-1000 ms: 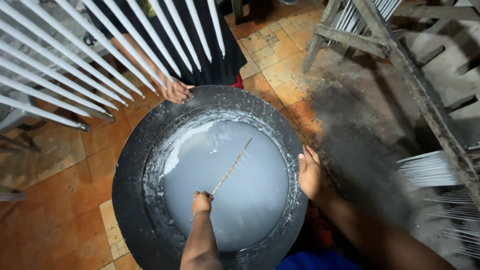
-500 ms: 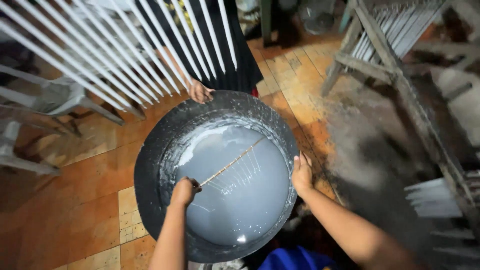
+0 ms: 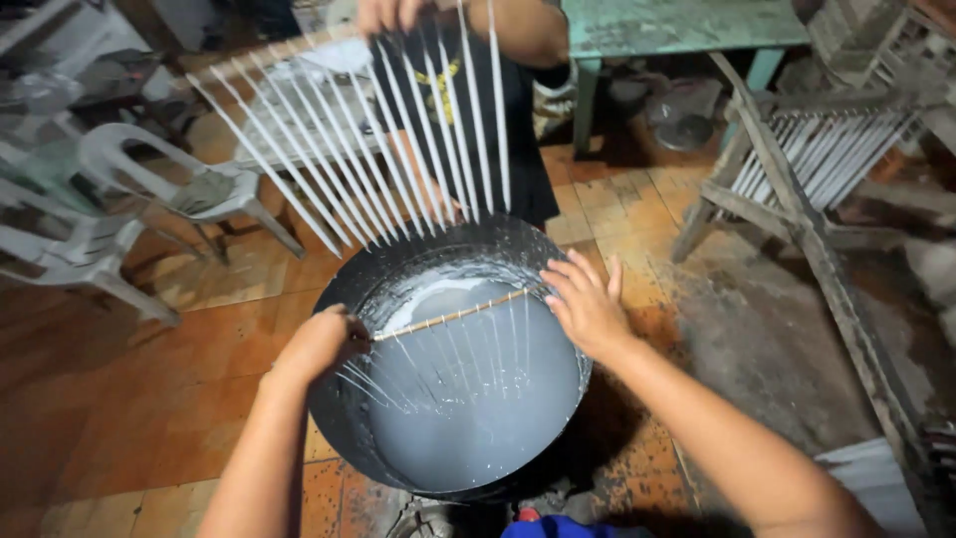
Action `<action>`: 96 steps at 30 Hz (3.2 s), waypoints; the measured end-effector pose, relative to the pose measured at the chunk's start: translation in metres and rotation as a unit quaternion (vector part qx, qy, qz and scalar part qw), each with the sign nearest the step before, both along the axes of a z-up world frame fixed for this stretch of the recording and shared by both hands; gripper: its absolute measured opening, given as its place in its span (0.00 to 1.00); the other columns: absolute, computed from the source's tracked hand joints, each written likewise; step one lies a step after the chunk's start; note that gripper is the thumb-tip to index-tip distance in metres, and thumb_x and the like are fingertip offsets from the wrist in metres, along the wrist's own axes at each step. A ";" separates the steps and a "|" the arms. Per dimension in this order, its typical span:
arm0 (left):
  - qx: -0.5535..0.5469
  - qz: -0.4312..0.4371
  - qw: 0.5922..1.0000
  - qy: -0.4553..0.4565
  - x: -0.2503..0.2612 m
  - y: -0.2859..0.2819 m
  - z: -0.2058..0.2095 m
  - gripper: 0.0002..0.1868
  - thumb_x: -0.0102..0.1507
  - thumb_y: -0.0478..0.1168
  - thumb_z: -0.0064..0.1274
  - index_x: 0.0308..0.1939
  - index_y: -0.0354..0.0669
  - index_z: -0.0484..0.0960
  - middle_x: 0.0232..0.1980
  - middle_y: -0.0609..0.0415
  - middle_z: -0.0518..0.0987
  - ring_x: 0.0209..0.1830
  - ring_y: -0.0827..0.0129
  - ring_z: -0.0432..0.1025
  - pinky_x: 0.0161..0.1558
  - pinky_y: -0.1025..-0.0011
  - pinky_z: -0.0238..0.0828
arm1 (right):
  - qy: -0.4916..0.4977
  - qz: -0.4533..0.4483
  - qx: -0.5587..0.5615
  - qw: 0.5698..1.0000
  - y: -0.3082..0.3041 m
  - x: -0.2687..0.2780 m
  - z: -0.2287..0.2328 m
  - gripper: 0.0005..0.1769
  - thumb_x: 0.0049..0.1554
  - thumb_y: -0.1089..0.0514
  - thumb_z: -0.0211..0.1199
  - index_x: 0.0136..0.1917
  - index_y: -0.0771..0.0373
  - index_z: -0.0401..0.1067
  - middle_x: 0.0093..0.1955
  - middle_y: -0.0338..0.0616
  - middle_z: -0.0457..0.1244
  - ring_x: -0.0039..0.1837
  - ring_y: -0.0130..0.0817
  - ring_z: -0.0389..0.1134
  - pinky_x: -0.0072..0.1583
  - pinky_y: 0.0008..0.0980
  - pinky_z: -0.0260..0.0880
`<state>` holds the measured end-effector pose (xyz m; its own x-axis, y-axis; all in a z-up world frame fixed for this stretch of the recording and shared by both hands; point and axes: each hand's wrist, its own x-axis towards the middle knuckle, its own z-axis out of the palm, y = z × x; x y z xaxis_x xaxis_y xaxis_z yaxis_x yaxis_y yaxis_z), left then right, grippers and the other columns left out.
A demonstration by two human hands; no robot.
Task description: Dipping multiple candle wicks attached to a wooden rod into a vat of molten wax and hanging them on a frame to cool and harden.
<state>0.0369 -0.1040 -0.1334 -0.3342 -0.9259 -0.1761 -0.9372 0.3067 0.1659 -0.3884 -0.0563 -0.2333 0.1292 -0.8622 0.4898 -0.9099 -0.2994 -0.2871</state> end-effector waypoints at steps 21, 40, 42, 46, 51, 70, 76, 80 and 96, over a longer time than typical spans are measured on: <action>-0.191 0.065 0.979 0.022 -0.060 0.141 0.210 0.29 0.58 0.55 0.64 0.64 0.67 0.79 0.53 0.53 0.74 0.60 0.51 0.71 0.52 0.49 0.77 | 0.034 0.159 -0.106 0.981 0.011 -0.036 0.131 0.16 0.69 0.41 0.46 0.51 0.44 0.73 0.39 0.32 0.60 0.51 0.33 0.66 0.71 0.53 0.49; -0.301 -0.084 0.946 0.090 -0.177 0.131 0.158 0.06 0.67 0.50 0.53 0.40 0.63 0.86 0.47 0.59 0.74 0.48 0.61 0.69 0.49 0.58 0.67 | 0.037 0.168 -0.124 0.977 0.052 -0.027 0.187 0.13 0.69 0.46 0.51 0.51 0.49 0.73 0.38 0.37 0.61 0.50 0.39 0.68 0.64 0.46 0.56; -0.315 -0.088 0.941 0.088 -0.178 0.127 0.153 0.04 0.64 0.49 0.57 0.41 0.63 0.86 0.46 0.59 0.74 0.47 0.61 0.69 0.47 0.58 0.66 | 0.037 0.166 -0.117 0.979 0.050 -0.028 0.187 0.13 0.69 0.45 0.50 0.50 0.49 0.73 0.38 0.36 0.61 0.49 0.39 0.67 0.65 0.46 0.55; -0.330 -0.080 0.937 0.086 -0.180 0.123 0.147 0.05 0.63 0.51 0.58 0.42 0.66 0.86 0.47 0.59 0.75 0.47 0.61 0.69 0.47 0.57 0.66 | 0.036 0.172 -0.118 0.977 0.046 -0.031 0.187 0.13 0.69 0.45 0.50 0.50 0.48 0.74 0.37 0.34 0.61 0.49 0.37 0.67 0.65 0.45 0.55; -0.358 -0.074 0.924 0.112 -0.179 0.119 0.140 0.05 0.62 0.51 0.59 0.41 0.65 0.86 0.45 0.58 0.75 0.53 0.57 0.70 0.54 0.52 0.62 | 0.028 0.182 -0.116 0.976 0.040 -0.029 0.187 0.13 0.70 0.45 0.50 0.50 0.48 0.73 0.37 0.35 0.61 0.50 0.37 0.68 0.65 0.44 0.55; -0.487 0.075 0.850 0.187 0.009 0.177 0.202 0.04 0.66 0.32 0.69 0.44 0.40 0.90 0.41 0.53 0.79 0.37 0.67 0.73 0.39 0.71 0.70 | -0.012 0.200 0.044 0.979 0.006 -0.034 0.239 0.20 0.69 0.48 0.45 0.51 0.51 0.79 0.50 0.32 0.70 0.57 0.35 0.68 0.67 0.44 0.51; -0.385 0.046 0.917 0.098 -0.002 0.156 0.181 0.15 0.60 0.42 0.65 0.52 0.55 0.89 0.48 0.55 0.77 0.50 0.55 0.66 0.47 0.56 0.59 | -0.001 0.214 0.032 0.976 -0.003 -0.045 0.231 0.18 0.69 0.49 0.48 0.50 0.52 0.79 0.49 0.31 0.70 0.56 0.33 0.68 0.66 0.44 0.52; -0.367 0.034 0.926 0.080 -0.010 0.150 0.174 0.06 0.66 0.43 0.60 0.45 0.57 0.89 0.46 0.57 0.75 0.49 0.54 0.65 0.45 0.54 0.55 | 0.000 0.214 0.036 0.976 -0.002 -0.051 0.226 0.18 0.69 0.48 0.48 0.51 0.54 0.78 0.48 0.34 0.69 0.56 0.36 0.68 0.67 0.45 0.53; -0.584 0.080 0.738 0.329 -0.008 0.191 0.169 0.03 0.72 0.34 0.58 0.48 0.39 0.86 0.47 0.49 0.78 0.51 0.59 0.70 0.56 0.62 0.68 | -0.015 0.210 0.023 0.977 0.006 -0.062 0.222 0.16 0.70 0.50 0.49 0.54 0.54 0.77 0.48 0.34 0.68 0.54 0.36 0.67 0.66 0.44 0.54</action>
<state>0.0293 0.0867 0.0355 0.1383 -0.3545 0.9248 -0.8110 0.4954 0.3112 -0.4506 -0.0506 -0.0115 0.4632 -0.7576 0.4599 -0.7008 -0.6307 -0.3333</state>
